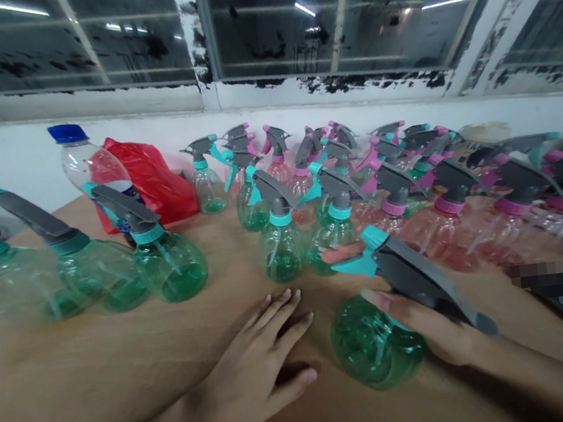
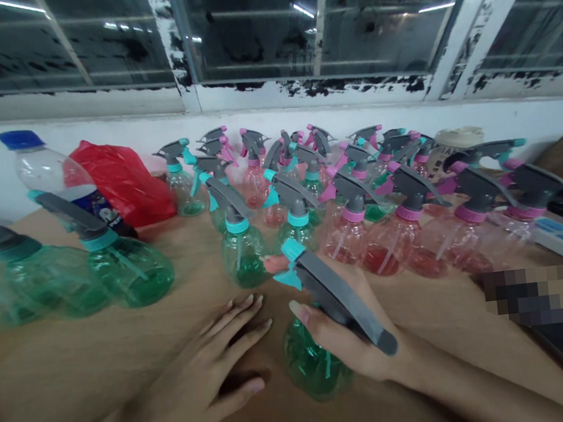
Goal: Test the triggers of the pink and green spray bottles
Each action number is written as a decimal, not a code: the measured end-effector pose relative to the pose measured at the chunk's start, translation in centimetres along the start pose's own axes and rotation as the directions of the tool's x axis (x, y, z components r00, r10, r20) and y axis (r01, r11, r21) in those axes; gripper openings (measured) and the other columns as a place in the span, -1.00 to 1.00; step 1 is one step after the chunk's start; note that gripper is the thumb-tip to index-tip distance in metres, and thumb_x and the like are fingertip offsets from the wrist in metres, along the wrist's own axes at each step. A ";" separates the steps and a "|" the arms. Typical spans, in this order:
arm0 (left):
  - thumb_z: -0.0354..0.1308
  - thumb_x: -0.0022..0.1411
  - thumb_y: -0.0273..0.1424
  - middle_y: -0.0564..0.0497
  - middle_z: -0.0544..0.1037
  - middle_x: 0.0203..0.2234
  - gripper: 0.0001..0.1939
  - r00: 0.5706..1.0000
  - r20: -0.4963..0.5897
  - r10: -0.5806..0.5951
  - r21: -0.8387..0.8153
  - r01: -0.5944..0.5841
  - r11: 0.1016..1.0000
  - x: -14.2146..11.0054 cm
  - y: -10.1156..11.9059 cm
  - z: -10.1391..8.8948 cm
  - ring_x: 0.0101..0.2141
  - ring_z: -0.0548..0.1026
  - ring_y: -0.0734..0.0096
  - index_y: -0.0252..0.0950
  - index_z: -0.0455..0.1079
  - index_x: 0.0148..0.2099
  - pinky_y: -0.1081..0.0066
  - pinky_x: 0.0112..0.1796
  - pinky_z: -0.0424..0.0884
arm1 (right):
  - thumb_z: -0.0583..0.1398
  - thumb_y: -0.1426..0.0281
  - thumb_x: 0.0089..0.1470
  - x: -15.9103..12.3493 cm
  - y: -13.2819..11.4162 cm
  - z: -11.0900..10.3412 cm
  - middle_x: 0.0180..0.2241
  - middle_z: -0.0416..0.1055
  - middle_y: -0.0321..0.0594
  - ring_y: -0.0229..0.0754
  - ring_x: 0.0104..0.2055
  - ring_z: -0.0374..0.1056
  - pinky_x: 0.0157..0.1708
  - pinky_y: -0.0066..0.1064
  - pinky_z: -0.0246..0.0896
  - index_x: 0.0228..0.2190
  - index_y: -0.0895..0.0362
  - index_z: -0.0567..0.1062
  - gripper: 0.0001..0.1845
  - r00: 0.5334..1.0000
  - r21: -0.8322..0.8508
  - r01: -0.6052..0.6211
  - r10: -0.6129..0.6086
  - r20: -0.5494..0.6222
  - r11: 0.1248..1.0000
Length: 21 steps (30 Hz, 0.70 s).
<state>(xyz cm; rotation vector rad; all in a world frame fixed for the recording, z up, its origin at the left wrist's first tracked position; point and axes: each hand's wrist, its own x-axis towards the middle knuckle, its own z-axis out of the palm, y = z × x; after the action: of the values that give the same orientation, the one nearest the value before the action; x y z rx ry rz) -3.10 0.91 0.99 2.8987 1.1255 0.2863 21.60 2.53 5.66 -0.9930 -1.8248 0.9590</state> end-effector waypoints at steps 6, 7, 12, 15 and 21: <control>-0.04 0.36 -0.09 -0.11 -0.01 0.29 -0.43 1.000 -0.001 0.004 0.015 -0.004 1.000 0.0 0.0 0.0 0.24 0.03 0.09 -0.24 0.07 0.30 0.07 0.16 0.05 | 0.16 0.23 0.11 0.6 -0.4 -0.2 -0.43 0.55 -0.23 -0.06 -0.31 0.50 -0.19 -0.22 0.41 -0.08 -0.04 0.49 -0.67 0.999 0.057 0.038 -0.039 0.015 0.998; -0.04 0.36 -0.09 -0.11 -0.01 0.29 -0.43 1.000 0.001 0.005 0.019 -0.005 1.000 0.0 0.0 0.0 0.24 0.03 0.09 -0.24 0.07 0.30 0.07 0.15 0.05 | 0.17 0.24 0.10 0.6 -0.4 -0.2 -0.41 0.55 -0.23 -0.06 -0.28 0.50 -0.16 -0.21 0.39 -0.07 -0.05 0.49 -0.67 0.999 0.059 0.047 -0.047 0.003 0.997; -0.04 0.36 -0.09 -0.11 -0.02 0.29 -0.42 1.000 -0.002 0.007 0.027 -0.007 1.000 0.1 0.0 0.0 0.24 0.02 0.10 -0.25 0.06 0.30 0.07 0.15 0.07 | 0.17 0.23 0.12 0.5 0.0 -0.2 -0.36 0.55 -0.24 -0.08 -0.26 0.49 -0.21 -0.24 0.42 -0.04 -0.10 0.46 -0.66 1.000 0.094 0.000 -0.003 0.028 0.996; -0.03 0.36 -0.10 -0.12 -0.01 0.29 -0.43 1.000 -0.002 0.011 0.029 -0.011 1.000 0.0 0.0 0.0 0.24 0.03 0.09 -0.26 0.07 0.30 0.06 0.14 0.08 | 0.18 0.24 0.10 0.4 0.5 -0.2 -0.33 0.55 -0.24 -0.08 -0.25 0.49 -0.17 -0.24 0.41 -0.02 -0.08 0.45 -0.63 1.000 0.085 -0.003 0.000 0.028 0.996; -0.02 0.35 -0.09 -0.13 0.01 0.28 -0.42 1.000 -0.005 0.012 0.025 -0.012 1.000 0.0 0.1 -0.1 0.23 0.05 0.08 -0.27 0.08 0.30 0.07 0.15 0.08 | 0.16 0.23 0.13 0.4 0.2 -0.2 -0.31 0.56 -0.25 -0.08 -0.25 0.49 -0.23 -0.24 0.43 -0.02 -0.06 0.45 -0.64 0.999 0.037 0.022 -0.023 0.025 0.999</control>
<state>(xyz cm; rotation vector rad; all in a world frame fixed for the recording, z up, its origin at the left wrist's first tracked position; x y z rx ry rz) -3.07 0.84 1.06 2.9289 1.1203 0.2819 21.68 3.00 5.64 -0.9404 -1.8290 0.9917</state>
